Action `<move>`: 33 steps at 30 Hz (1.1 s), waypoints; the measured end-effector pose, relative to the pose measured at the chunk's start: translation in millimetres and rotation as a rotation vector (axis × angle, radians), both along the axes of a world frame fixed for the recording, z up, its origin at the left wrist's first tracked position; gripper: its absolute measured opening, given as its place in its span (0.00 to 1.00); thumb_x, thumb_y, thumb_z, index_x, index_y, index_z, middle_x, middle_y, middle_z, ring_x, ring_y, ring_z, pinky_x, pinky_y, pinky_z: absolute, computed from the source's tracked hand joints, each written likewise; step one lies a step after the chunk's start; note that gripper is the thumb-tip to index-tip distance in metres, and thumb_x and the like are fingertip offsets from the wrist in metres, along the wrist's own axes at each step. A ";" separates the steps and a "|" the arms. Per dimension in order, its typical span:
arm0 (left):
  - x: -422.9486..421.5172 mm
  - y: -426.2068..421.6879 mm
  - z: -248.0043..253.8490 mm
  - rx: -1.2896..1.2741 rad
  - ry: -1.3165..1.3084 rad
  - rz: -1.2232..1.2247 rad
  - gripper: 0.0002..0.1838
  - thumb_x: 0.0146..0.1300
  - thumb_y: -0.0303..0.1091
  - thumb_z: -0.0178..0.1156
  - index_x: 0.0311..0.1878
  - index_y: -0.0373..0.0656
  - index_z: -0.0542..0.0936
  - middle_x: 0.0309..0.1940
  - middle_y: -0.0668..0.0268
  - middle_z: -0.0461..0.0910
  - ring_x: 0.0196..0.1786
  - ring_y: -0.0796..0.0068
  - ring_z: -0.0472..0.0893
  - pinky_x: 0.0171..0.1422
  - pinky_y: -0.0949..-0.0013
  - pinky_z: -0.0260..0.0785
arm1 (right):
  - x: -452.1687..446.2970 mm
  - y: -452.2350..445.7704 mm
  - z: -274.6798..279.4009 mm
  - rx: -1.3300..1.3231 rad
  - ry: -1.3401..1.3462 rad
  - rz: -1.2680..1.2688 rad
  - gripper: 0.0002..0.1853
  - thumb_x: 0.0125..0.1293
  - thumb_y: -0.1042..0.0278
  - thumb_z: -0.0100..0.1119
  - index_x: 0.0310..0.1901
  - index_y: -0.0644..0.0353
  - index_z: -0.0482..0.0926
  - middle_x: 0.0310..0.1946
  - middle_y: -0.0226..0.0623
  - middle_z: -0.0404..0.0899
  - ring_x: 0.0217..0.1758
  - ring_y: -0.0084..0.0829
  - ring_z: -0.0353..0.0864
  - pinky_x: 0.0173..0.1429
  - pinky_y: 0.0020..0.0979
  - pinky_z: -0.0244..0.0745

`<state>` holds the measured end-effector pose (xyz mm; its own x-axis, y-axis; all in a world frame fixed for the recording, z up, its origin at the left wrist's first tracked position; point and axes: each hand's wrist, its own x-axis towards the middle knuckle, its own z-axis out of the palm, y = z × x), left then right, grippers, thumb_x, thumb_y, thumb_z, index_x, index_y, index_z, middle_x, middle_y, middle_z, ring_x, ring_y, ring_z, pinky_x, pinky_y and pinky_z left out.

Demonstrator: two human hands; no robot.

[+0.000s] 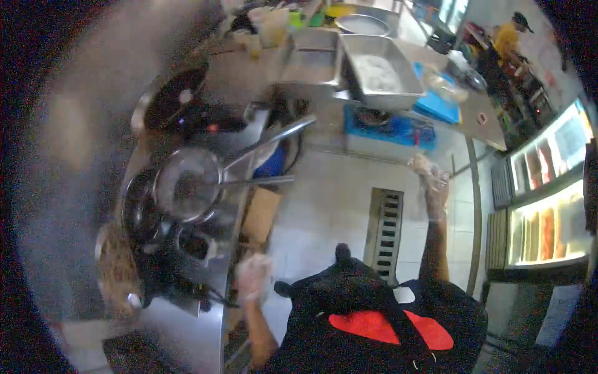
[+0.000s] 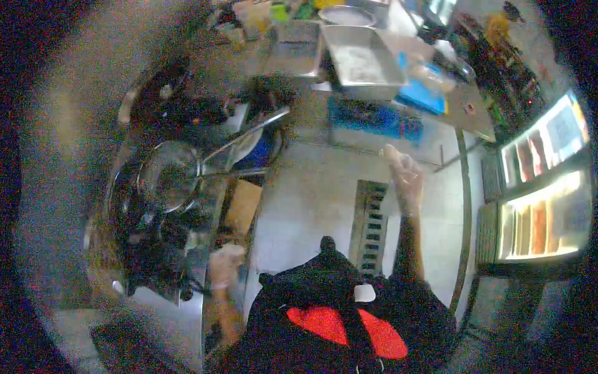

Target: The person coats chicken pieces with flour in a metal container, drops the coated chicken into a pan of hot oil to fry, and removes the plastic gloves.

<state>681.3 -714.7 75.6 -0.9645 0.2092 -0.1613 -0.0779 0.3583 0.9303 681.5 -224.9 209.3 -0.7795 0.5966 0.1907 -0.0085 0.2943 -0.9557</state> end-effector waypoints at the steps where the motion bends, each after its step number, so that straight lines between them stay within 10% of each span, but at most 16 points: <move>1: -12.6 38.3 -41.3 -0.075 -0.159 -0.030 0.09 0.60 0.34 0.53 0.35 0.45 0.82 0.36 0.62 0.81 0.38 0.77 0.79 0.41 0.72 0.71 | 9.4 21.4 -7.2 -0.010 0.055 0.001 0.14 0.64 0.61 0.53 0.46 0.59 0.80 0.42 0.34 0.81 0.44 0.24 0.77 0.49 0.25 0.70; 5: -59.9 242.5 -21.9 -0.235 -0.183 -0.370 0.13 0.59 0.44 0.56 0.32 0.45 0.83 0.32 0.61 0.80 0.35 0.70 0.79 0.40 0.66 0.70 | 42.4 79.1 -83.6 -0.036 0.089 -0.088 0.12 0.64 0.65 0.53 0.42 0.62 0.81 0.41 0.36 0.81 0.45 0.24 0.79 0.51 0.28 0.72; 7: -93.8 316.4 11.4 -0.338 -0.172 -0.499 0.16 0.60 0.49 0.55 0.33 0.48 0.83 0.32 0.58 0.80 0.35 0.64 0.79 0.41 0.63 0.70 | 69.3 93.9 -99.3 0.440 -0.242 -0.103 0.12 0.65 0.63 0.49 0.43 0.58 0.80 0.40 0.37 0.82 0.38 0.30 0.80 0.46 0.30 0.74; 15: -216.4 473.6 32.4 -0.235 0.110 -0.614 0.18 0.60 0.49 0.56 0.36 0.44 0.83 0.34 0.57 0.81 0.36 0.66 0.80 0.41 0.63 0.71 | 65.7 118.0 -137.3 0.116 -0.186 -0.278 0.14 0.63 0.57 0.54 0.42 0.56 0.82 0.43 0.40 0.81 0.45 0.34 0.80 0.49 0.33 0.73; 18: -277.9 506.7 -14.6 0.077 0.041 -0.534 0.15 0.59 0.43 0.60 0.38 0.40 0.82 0.35 0.62 0.82 0.36 0.73 0.80 0.40 0.68 0.71 | 20.0 162.0 -134.9 0.633 -0.251 -0.258 0.13 0.61 0.60 0.56 0.42 0.58 0.81 0.40 0.40 0.82 0.46 0.34 0.80 0.49 0.32 0.73; 22: -327.9 539.3 -17.9 0.274 -0.031 -0.418 0.14 0.57 0.36 0.63 0.43 0.37 0.80 0.36 0.63 0.82 0.35 0.80 0.79 0.39 0.75 0.72 | -86.9 202.6 -65.2 -0.017 -0.311 -0.284 0.12 0.61 0.64 0.55 0.42 0.58 0.81 0.40 0.39 0.82 0.45 0.34 0.80 0.50 0.29 0.73; 30: -433.2 598.8 17.6 0.608 -0.339 -0.285 0.15 0.56 0.30 0.63 0.46 0.35 0.77 0.37 0.63 0.80 0.36 0.79 0.79 0.39 0.78 0.74 | -285.5 312.4 -44.5 0.283 -0.463 0.056 0.24 0.61 0.51 0.54 0.53 0.58 0.75 0.44 0.44 0.79 0.41 0.39 0.80 0.46 0.32 0.74; 33: -468.9 619.9 6.6 0.153 0.125 -0.282 0.17 0.56 0.35 0.62 0.46 0.36 0.78 0.38 0.59 0.80 0.39 0.72 0.79 0.44 0.71 0.74 | -350.6 350.2 -68.2 0.139 -0.249 0.295 0.23 0.59 0.52 0.57 0.51 0.59 0.76 0.44 0.44 0.79 0.39 0.34 0.79 0.46 0.31 0.74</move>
